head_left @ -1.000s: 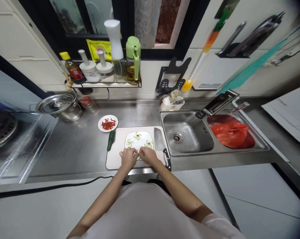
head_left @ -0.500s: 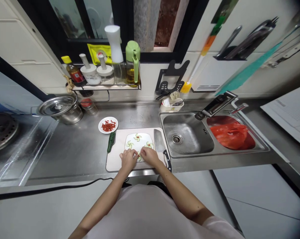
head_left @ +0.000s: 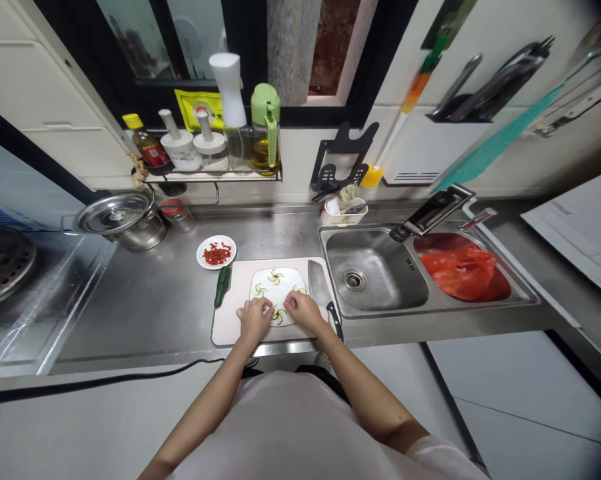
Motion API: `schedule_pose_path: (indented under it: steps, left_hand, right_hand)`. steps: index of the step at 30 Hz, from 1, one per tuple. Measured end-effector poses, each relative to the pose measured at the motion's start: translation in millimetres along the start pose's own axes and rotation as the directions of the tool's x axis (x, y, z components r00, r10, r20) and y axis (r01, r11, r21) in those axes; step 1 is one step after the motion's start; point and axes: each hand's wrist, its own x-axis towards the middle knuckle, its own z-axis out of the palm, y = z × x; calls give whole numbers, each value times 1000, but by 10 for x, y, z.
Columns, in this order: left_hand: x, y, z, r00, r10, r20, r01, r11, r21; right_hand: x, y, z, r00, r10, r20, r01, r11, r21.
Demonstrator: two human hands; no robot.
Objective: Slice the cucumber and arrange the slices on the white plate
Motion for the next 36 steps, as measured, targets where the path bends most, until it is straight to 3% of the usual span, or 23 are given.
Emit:
schedule_pose_path:
  steps: [10,15,19,23,28,36]
  left_hand:
    - [8,62,-184,963,-1,-268,-38,989,-141]
    - [-15,75,-208,947,10,-321,-70,982,-174]
    - [-32,40,-204,931,15,-365,-84,981,-175]
    - [-47,19,-201,925,6,-380,-85,978,-191]
    - [-31,34,-214,920,-14,-391,-77,973,-217]
    - [13,-70,-220,906,-53,-420,-58,967,-247]
  right_hand:
    - [91,47,-136,984,-62,-165,89,983,162]
    - [227,-82,-251,969,-136,-207,179,963,202]
    - [506,-295,-312,954,-201,-220,242,954,175]
    - [933,-625,-279,957,-238,-169,257,961,103]
    - [1486,-1045,-76,955,-291,-51,291,957,-16]
    - [2006,-1448,293,893,-423,154,444,883,-150]
